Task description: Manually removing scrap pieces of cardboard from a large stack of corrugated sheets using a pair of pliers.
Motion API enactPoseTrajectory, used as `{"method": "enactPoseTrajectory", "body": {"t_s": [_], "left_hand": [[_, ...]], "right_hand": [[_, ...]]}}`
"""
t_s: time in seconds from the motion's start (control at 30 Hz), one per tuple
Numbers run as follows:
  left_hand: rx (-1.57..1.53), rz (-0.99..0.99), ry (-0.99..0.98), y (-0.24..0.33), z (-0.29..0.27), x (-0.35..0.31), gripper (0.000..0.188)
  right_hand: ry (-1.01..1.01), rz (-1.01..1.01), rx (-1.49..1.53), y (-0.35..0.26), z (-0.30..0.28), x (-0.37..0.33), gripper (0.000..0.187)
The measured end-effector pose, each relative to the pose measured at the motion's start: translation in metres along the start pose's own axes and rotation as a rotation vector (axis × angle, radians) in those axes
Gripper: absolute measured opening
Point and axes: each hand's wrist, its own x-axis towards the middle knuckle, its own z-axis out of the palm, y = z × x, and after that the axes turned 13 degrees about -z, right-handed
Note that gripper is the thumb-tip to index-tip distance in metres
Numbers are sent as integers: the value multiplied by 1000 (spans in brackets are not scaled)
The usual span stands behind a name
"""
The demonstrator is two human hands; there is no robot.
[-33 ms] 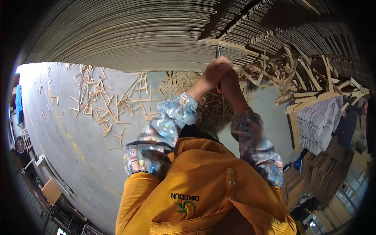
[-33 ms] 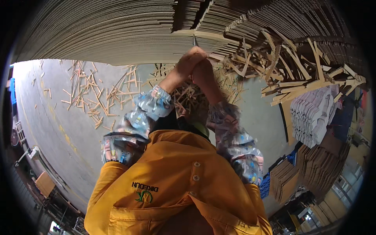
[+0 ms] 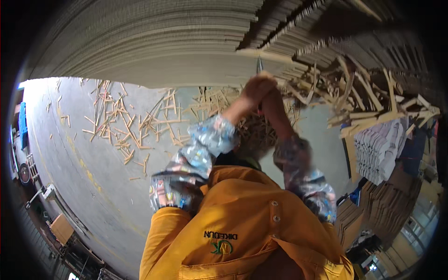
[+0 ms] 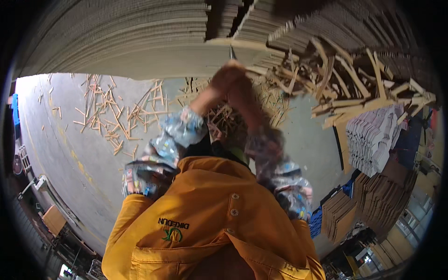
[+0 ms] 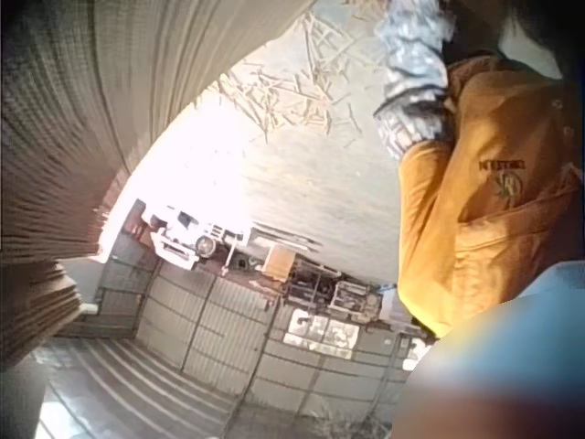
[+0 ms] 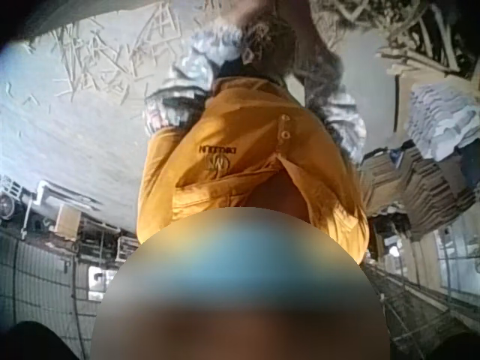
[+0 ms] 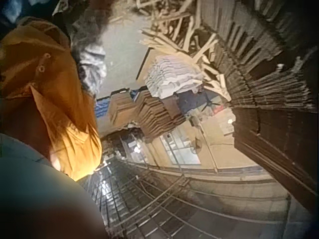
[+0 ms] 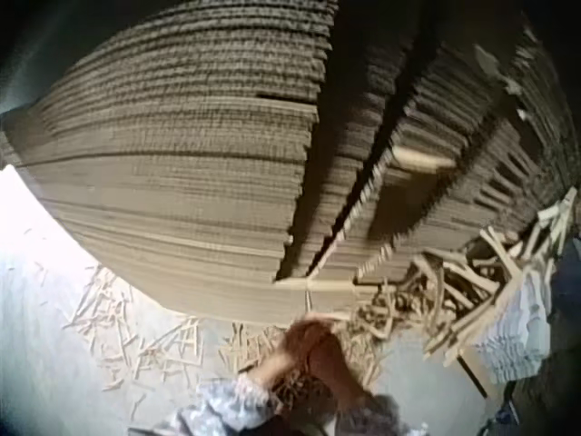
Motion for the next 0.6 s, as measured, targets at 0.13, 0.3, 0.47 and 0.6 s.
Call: {"method": "enactPoseTrajectory", "body": {"t_s": [0.13,0.3,0.47,0.6], "left_hand": [[364,-248,-23,-77,-9,-53,24],[184,-205,-96,-66,-1,-73,36],[242,-49,-44,-9,10,-22,38],[405,-31,37,11,3,6,44]], "right_hand": [[-101,20,78,-17,43,-71,41],[-127,198,376,-8,45,-114,26],[273,-110,149,-17,-10,-40,19],[100,-308,-209,-27,-20,-9,21]]}}
